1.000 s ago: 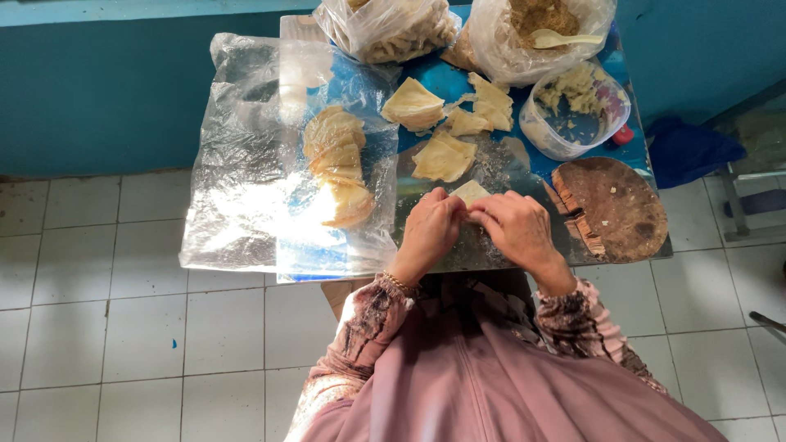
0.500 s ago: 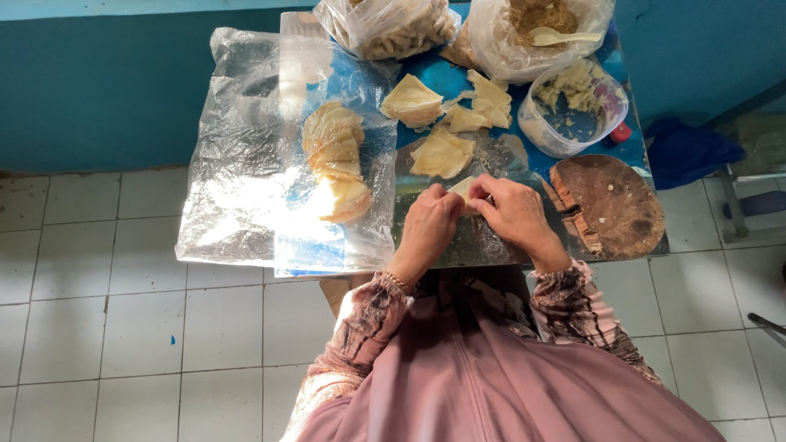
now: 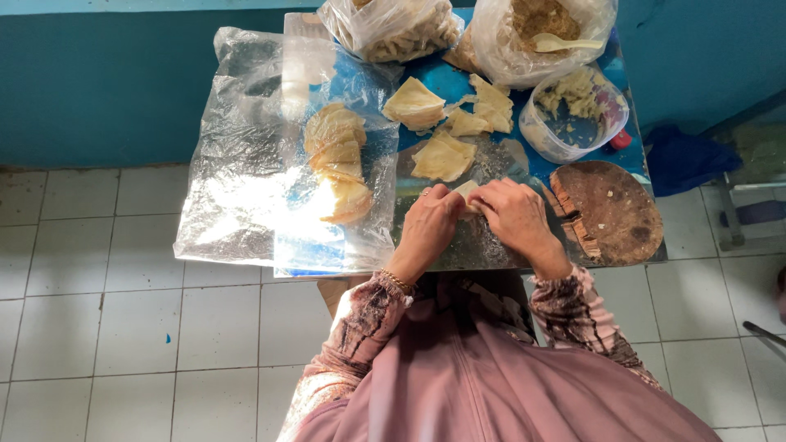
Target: The person folds triangular dough wrappers around a bit of filling, pinching the edges closed by hand, and places each finished pastry onto a growing pile of wrapped pieces on the plastic-covered table. They occasionally reach into a bag to retrieve more filling or wrappers before continuing to fold.
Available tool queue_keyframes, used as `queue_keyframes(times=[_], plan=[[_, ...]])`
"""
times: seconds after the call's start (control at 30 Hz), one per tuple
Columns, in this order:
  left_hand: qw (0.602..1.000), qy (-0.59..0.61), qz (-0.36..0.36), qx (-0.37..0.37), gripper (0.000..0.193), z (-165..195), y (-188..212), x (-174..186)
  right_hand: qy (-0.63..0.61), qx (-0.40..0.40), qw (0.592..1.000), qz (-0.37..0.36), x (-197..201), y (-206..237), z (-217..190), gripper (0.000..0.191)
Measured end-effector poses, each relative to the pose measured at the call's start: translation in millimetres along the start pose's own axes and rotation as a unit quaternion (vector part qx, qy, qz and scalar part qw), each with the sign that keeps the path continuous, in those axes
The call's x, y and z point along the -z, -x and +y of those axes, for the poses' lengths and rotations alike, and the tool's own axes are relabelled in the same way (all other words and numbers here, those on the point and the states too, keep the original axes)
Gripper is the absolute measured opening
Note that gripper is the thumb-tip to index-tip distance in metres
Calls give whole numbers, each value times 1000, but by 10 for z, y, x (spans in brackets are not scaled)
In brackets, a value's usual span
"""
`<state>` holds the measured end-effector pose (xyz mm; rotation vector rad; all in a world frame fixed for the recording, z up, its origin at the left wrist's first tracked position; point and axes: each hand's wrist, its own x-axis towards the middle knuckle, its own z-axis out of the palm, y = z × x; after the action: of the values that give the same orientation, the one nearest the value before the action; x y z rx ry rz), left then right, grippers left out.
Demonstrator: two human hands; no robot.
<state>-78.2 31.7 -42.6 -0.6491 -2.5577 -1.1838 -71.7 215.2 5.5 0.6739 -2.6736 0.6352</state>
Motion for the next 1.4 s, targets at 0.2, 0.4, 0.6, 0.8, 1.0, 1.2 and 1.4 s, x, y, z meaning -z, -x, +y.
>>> queue_keyframes(times=[0.2,0.4,0.6,0.8,1.0,1.2,1.4], plan=[[999,-5,14,45,7,39,-33,-26,9,10,1000,17,25,-18,-42,12],[1000,-20,16,-10,9,49,31,-11,91,20,994,52,-22,-12,-105,13],[998,-54,33,32,13,103,19,-38,157,51,984,65,-8,114,-292,27],[998,-13,39,54,13,159,-57,7,142,33,989,23,-36,-10,-236,36],[988,30,46,146,20,296,-141,138,75,19,996,45,80,-140,-176,23],[989,113,79,54,33,419,48,358,114,36,988,97,541,-670,-10,7],[993,-97,16,-64,30,372,300,364,194,140,933,268,453,-2707,389,23]])
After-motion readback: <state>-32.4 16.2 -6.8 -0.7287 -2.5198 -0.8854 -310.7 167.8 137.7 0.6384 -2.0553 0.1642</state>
